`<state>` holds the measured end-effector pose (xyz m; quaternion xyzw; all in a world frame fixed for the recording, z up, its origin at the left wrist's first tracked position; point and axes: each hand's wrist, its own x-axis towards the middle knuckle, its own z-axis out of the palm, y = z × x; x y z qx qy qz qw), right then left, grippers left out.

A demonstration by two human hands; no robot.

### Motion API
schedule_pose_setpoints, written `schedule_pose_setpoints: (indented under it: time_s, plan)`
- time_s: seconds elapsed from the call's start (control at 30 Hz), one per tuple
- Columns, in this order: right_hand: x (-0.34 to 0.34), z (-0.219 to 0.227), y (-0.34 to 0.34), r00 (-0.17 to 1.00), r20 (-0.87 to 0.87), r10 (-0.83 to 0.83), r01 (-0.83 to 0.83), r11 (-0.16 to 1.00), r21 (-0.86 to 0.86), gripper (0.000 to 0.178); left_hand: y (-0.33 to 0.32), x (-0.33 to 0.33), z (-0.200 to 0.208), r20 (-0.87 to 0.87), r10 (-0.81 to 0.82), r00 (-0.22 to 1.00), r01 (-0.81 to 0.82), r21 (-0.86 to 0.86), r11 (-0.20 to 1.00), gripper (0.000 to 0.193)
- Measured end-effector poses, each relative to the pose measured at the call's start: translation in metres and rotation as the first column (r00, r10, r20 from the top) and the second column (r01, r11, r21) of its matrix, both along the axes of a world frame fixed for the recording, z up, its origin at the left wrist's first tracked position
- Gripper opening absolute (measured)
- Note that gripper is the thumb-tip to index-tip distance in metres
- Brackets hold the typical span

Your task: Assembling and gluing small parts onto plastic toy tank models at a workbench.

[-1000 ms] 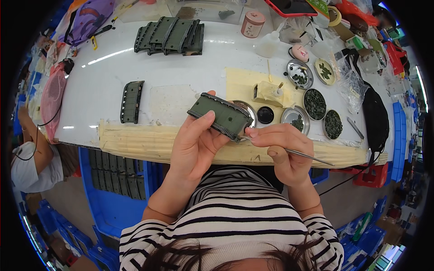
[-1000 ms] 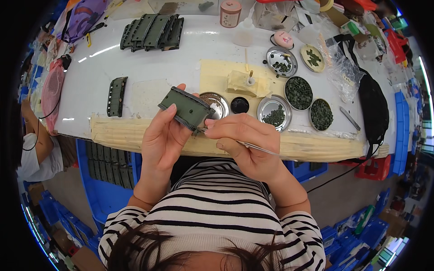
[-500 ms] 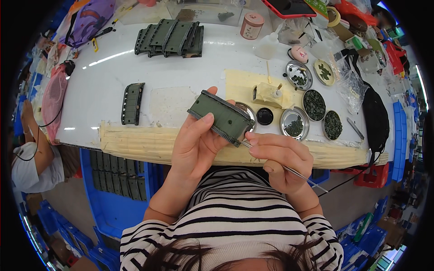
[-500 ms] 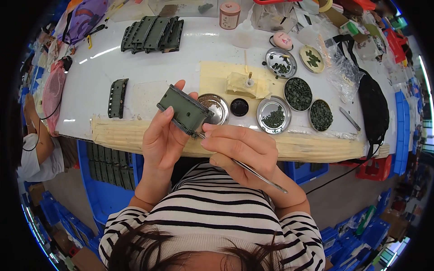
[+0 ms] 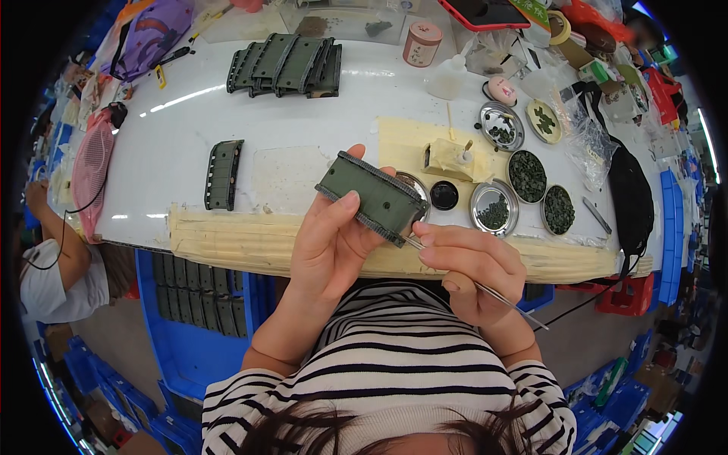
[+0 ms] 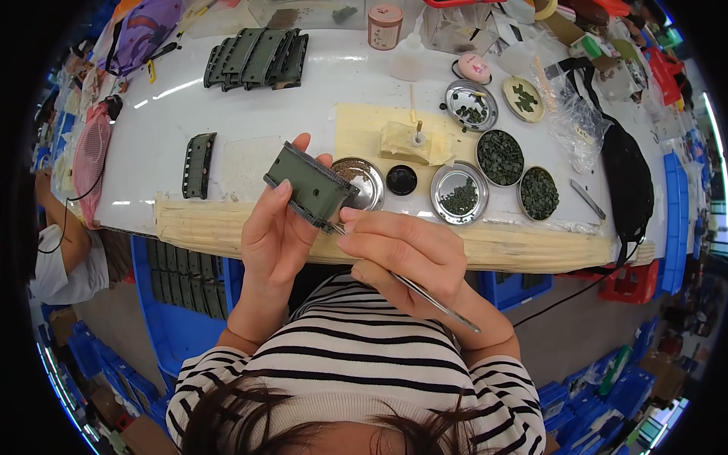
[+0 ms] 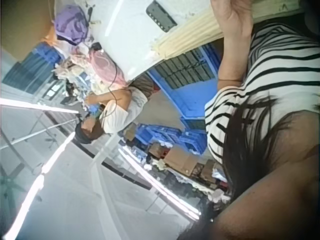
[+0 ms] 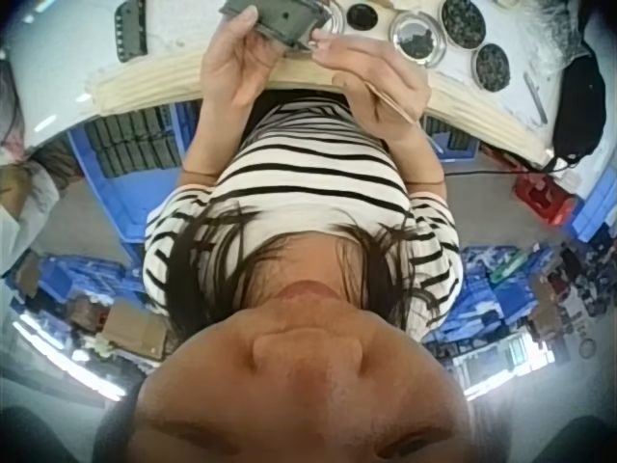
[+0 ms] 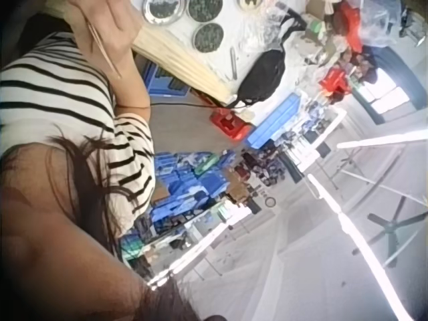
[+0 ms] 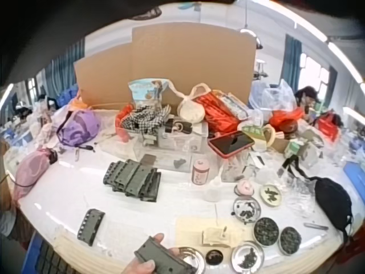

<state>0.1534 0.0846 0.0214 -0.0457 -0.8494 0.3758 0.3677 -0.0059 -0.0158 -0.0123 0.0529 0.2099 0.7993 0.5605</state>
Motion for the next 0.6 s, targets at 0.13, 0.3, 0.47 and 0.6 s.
schedule_pose_setpoints:
  time_s: [0.13, 0.3, 0.47, 0.6]
  plan:
    - [0.0003, 0.0007, -0.0008, 1.0, 0.002, -0.004, 0.004, 1.0, -0.012, 0.023, 0.0004, 0.0002, -0.0017, -0.005, 0.002, 1.0, -0.002, 0.012, 1.0, 0.054]
    - [0.0008, 0.0001, -0.0012, 1.0, -0.003, -0.007, 0.007, 1.0, -0.006, 0.024, 0.0003, 0.0002, -0.003, -0.013, -0.003, 1.0, 0.003, 0.016, 1.0, 0.055]
    - [0.0018, 0.0003, 0.0035, 0.994, -0.094, 0.048, -0.058, 0.992, -0.113, 0.019, -0.0009, -0.0019, -0.0018, -0.046, -0.042, 0.998, 0.045, 0.055, 0.997, 0.056]
    - [0.003, -0.0083, -0.0028, 0.934, -0.344, -0.097, -0.023, 0.944, -0.328, 0.026, 0.0037, -0.0042, -0.0005, 0.038, -0.042, 0.998, 0.039, 0.072, 0.997, 0.056]
